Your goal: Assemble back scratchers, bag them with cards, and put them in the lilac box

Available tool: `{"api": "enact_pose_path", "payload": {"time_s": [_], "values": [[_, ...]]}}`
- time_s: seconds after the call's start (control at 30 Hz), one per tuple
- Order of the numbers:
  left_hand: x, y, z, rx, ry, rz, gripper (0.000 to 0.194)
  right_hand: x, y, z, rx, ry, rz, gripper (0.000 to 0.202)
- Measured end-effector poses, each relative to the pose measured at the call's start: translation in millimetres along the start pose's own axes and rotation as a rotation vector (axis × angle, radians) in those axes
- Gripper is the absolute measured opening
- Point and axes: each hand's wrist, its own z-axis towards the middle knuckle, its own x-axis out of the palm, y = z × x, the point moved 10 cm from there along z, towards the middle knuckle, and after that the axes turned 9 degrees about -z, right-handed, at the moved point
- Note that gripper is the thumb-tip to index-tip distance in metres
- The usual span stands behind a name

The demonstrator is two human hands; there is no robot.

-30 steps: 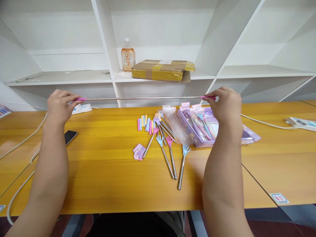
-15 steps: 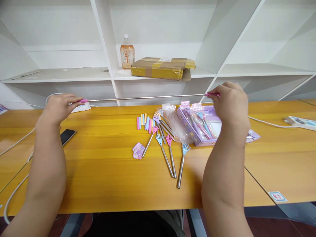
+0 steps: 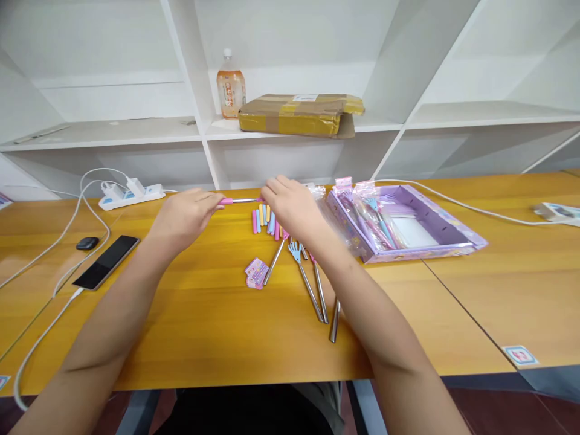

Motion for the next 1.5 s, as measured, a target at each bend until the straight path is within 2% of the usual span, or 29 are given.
{"api": "enact_pose_path", "payload": {"time_s": [0.2,0.37,0.6,0.87,1.2,1.3,1.37,1.43,1.5], "values": [[-2.9,7.9,-0.9,-0.006,0.036,-0.031,0.028,-6.7,-27.7,-11.0,0.036,-0.037,0.076,0.025],[-0.3,8.2,-0.6,-0.032,0.033,-0.049,0.028,-6.0,-26.7,-9.1,0.045,-0.026,0.132,0.019],[-2.5,8.6,2.1,-0.011,0.009,0.044,0.028,-3.8,-29.0,-10.2,0.038,-0.026,0.136,0.018],[-5.2,15.1,2.0,0.001,-0.037,0.031,0.026,3.1,-34.8,-11.6,0.07,-0.018,0.15,0.014],[16.9,35.7,6.3,0.0,-0.038,0.062,0.019,22.5,-42.9,-12.6,0.096,0.073,0.064,0.016],[22.5,47.6,6.9,-0.017,-0.047,0.059,0.018,32.5,-55.3,-14.7,0.133,0.091,0.06,0.015],[22.5,63.2,6.2,-0.041,-0.067,0.049,0.019,39.2,-70.9,-18.2,0.17,0.095,0.052,0.016],[17.0,88.9,1.9,-0.081,-0.105,0.041,0.021,44.2,-95.8,-26.1,0.224,0.097,0.035,0.02],[4.5,124.8,-8.8,-0.142,-0.164,0.054,0.022,45.6,-131.6,-41.4,0.308,0.09,0.011,0.023]]}}
